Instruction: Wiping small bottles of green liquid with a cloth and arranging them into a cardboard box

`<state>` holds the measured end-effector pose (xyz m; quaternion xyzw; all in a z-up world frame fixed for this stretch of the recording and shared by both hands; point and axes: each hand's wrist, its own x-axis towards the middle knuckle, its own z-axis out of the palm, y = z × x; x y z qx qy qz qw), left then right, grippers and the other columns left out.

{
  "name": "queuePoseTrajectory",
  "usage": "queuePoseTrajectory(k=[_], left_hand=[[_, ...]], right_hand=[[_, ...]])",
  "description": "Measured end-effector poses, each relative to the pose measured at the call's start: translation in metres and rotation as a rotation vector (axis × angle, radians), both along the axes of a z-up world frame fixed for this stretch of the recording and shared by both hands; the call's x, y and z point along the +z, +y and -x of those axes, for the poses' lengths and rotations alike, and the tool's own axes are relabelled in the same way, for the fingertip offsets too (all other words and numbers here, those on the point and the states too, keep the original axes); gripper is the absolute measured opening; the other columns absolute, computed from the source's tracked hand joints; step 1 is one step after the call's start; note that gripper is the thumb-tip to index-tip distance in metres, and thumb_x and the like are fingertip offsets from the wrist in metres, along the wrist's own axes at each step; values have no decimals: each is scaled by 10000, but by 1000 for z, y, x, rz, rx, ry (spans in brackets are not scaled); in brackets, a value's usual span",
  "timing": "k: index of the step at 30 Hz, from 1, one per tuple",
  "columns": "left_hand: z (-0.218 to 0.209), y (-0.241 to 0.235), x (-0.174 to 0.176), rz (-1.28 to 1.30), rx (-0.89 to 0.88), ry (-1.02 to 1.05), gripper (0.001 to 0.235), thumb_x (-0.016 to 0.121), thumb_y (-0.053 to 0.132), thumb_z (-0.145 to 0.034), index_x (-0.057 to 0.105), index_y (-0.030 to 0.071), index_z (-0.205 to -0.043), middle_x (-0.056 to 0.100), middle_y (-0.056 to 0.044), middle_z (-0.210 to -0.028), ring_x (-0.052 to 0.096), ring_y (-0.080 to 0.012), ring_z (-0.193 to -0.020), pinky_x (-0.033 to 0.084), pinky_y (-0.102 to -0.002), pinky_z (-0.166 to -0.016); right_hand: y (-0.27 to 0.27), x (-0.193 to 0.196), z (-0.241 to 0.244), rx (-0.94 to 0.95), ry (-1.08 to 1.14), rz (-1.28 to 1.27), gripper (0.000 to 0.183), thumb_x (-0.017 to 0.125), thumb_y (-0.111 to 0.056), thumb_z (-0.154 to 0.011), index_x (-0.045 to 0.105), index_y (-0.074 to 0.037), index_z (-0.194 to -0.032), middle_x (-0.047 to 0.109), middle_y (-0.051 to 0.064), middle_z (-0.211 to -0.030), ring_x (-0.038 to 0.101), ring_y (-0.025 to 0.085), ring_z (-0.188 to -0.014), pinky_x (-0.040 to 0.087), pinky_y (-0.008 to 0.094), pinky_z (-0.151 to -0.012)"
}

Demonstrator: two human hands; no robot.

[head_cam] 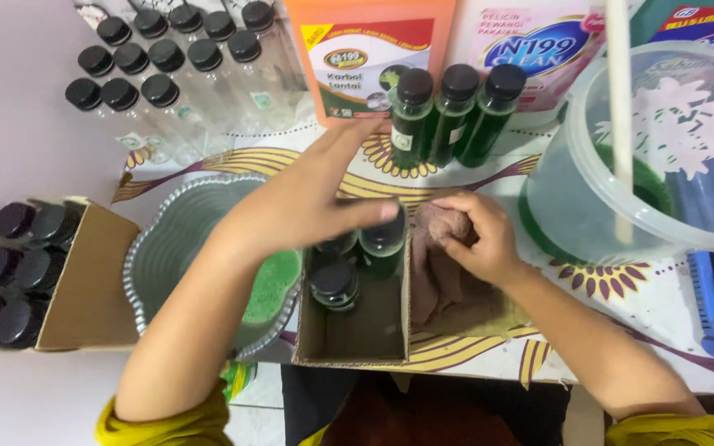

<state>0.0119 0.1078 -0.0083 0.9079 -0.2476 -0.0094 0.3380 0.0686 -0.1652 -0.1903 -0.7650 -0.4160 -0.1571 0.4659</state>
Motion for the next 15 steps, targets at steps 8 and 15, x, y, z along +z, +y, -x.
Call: queuePoseTrajectory(k=[8,15], left_hand=[[-100,-38,-55,-352,243,-229,840,805,316,-870,398,60,-1559,382,-197,-1563,456,-484,-1388,488,-625,-1050],[-127,-36,-61,-360,220,-252,813,903,238,-737,515,-9,-1407,521,-175,-1282,601,-461,-1183,565,-552,-972]], right_hand=[[0,-15,-2,-25,-72,-223,478,694,-389,-914,667,-2,-1193,692,144,-1134,663,346,-1107,491,460,-1015],[-2,-10,-3,-52,-131,-164,460,656,-416,-902,698,-65,-1197,694,102,-1055,682,319,-999,510,431,-922]])
